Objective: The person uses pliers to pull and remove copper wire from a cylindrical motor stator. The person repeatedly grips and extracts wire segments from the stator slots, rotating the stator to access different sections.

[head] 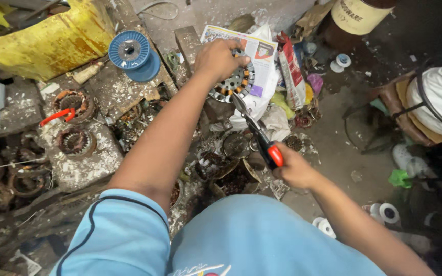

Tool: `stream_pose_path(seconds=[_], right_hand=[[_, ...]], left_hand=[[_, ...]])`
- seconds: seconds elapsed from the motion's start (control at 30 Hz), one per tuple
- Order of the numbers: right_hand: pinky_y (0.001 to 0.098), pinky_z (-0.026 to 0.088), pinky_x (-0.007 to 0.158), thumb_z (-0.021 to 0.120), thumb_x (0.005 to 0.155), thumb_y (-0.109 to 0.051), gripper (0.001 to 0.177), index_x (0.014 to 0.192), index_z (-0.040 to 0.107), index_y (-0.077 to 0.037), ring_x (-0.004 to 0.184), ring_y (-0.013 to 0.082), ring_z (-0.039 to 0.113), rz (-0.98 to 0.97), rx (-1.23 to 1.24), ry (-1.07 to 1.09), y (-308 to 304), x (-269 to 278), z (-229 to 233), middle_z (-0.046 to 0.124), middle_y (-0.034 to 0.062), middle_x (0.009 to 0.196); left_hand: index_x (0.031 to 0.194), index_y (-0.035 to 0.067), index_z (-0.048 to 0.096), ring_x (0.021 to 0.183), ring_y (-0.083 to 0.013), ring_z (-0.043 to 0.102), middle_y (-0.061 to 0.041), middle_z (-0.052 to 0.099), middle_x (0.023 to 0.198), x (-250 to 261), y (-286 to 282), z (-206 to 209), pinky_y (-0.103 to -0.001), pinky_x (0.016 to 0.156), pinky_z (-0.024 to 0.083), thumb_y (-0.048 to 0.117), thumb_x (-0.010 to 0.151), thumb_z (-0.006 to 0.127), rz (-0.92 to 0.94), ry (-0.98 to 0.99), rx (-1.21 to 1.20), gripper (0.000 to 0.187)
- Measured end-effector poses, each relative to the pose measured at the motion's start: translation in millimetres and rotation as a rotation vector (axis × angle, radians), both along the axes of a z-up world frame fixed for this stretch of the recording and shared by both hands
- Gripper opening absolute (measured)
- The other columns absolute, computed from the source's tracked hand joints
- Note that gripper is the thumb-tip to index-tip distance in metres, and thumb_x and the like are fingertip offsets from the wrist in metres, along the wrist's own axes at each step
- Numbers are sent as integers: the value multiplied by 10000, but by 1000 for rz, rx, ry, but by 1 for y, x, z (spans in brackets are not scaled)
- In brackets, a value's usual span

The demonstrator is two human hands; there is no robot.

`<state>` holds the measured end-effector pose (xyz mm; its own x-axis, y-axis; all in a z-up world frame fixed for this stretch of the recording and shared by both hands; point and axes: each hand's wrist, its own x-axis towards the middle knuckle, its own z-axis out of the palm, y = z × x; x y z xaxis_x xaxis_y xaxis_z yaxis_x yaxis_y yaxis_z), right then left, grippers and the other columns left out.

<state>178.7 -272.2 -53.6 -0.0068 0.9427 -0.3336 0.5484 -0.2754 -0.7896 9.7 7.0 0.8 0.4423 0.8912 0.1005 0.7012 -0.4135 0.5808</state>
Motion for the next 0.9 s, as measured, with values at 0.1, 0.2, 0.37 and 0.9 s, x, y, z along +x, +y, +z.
stream_pose_path(seconds=[0.1, 0.2, 0.37, 0.9], right_hand=[[376, 475, 645, 603, 561, 119, 701, 1202, 578, -166, 777, 209, 580, -136, -293, 428, -5, -7, -9, 596, 58, 863], [364, 524, 755, 665, 700, 32, 459, 1140, 583, -68, 838, 244, 644, -32, 41, -112, -10, -10, -15, 653, 108, 870], [375, 526, 718, 831, 660, -188, 642, 1198, 509, -50, 816, 256, 678, -210, 98, -180, -5, -10, -29, 661, 107, 921], [512, 535, 776, 760, 812, -293, 334, 1032, 691, -51, 823, 446, 698, -302, 44, -612, 2, -36, -34, 732, 272, 840]], left_hand=[[1191, 330, 741, 1179, -320, 641, -95, 713, 1204, -5, -2, -4, -465, 1015, 479, 529, 792, 783, 42, -9, -83, 447], [1175, 312, 742, 1197, -327, 598, -91, 681, 1243, -2, 1, -3, -475, 989, 457, 539, 774, 799, -9, -58, -10, 464], [1222, 331, 731, 1244, -302, 607, -69, 682, 1291, -6, -3, -8, -459, 1050, 465, 537, 794, 787, 28, -38, -71, 479], [1200, 332, 725, 1226, -326, 598, -70, 686, 1259, -5, -2, 1, -483, 1005, 469, 528, 783, 799, 26, -82, -38, 467]])
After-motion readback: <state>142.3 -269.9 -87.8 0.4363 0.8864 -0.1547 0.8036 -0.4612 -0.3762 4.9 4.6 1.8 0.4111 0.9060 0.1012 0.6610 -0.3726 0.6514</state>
